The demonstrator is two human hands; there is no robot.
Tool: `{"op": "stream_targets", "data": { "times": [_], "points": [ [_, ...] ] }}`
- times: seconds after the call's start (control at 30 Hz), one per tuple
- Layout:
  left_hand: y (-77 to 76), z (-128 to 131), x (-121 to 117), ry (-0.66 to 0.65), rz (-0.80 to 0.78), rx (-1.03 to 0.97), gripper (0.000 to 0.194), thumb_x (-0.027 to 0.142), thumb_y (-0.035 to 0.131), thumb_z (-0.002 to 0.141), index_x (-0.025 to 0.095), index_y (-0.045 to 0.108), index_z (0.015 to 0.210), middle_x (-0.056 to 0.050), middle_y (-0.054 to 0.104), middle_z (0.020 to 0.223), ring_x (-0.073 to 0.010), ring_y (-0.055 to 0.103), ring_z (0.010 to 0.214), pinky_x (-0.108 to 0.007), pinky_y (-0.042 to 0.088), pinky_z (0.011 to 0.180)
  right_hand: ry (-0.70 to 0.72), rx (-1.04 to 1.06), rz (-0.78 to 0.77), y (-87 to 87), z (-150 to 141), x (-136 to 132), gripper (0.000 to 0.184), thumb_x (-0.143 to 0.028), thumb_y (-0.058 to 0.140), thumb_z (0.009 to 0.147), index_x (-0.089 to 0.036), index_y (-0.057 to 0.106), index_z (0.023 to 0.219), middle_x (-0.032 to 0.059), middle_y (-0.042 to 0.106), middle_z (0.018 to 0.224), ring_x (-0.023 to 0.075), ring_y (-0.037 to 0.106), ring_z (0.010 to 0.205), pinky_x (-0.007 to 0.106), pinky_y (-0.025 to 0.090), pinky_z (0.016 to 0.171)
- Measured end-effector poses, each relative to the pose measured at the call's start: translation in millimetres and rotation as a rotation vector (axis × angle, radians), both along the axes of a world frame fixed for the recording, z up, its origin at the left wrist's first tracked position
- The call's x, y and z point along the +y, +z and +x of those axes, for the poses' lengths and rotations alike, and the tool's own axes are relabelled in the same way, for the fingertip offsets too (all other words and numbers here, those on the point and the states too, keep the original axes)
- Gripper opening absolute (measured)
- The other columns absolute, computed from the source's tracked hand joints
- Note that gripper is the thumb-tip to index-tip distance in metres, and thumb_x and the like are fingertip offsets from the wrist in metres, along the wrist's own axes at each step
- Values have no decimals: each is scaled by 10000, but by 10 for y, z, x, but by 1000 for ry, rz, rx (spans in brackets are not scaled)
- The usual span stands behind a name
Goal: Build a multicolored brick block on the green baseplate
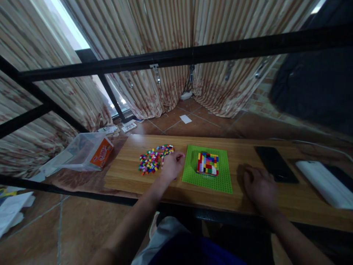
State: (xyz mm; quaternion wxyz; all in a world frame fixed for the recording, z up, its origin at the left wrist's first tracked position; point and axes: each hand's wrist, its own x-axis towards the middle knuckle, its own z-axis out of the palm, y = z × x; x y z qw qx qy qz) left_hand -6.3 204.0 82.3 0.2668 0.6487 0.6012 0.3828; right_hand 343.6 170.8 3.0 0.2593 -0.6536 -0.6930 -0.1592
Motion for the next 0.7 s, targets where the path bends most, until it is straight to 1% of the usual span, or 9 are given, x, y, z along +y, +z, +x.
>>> {"op": "stream_targets", "data": {
  "times": [0.07, 0.17, 0.33, 0.47, 0.6, 0.7],
  "points": [
    [40, 121, 74, -54, -2, 39, 172, 138, 546, 887, 169, 715, 902, -18, 736, 800, -116, 682, 717, -197, 499, 669, -10, -6, 3, 15, -19, -2, 321, -317, 461, 959, -118, 700, 1040, 169, 702, 1037, 285, 619, 950, 415, 467, 883],
    [94, 255, 172, -117, 5, 150, 188, 141, 537, 899, 164, 722, 917, -24, 736, 794, -119, 682, 713, -197, 496, 676, -21, -14, -2, 30, -37, -5, 307, -311, 464, 963, -127, 702, 1024, 159, 703, 1035, 278, 615, 940, 406, 465, 874],
    [173, 398, 320, -197, 33, 351, 219, 168, 526, 918, 165, 745, 911, -53, 759, 856, -137, 692, 760, -218, 505, 740, -24, 11, -20, 33, -45, -1, 305, -306, 456, 968, -135, 699, 1035, 153, 703, 1031, 273, 613, 932, 408, 462, 872],
    [243, 490, 426, -270, 25, 482, 246, 135, 515, 905, 179, 753, 949, -54, 763, 919, -145, 696, 822, -227, 517, 798, -32, 20, -28, 31, -45, 4, 299, -303, 455, 960, -144, 698, 1034, 156, 700, 1037, 280, 608, 940, 423, 460, 877],
    [305, 568, 473, -331, 16, 631, 273, 135, 499, 911, 182, 758, 982, -70, 753, 984, -167, 694, 925, -254, 521, 885, -33, 25, -18, 40, -58, -1, 307, -295, 441, 971, -140, 698, 1038, 152, 701, 1037, 273, 611, 948, 415, 461, 890],
    [331, 606, 468, -343, -9, 685, 289, 160, 489, 928, 189, 759, 1024, -74, 745, 1017, -179, 691, 955, -270, 522, 912, -37, 24, -20, 48, -70, -4, 312, -300, 436, 972, -139, 698, 1030, 152, 699, 1034, 269, 611, 937, 412, 458, 898]
  ]
}}
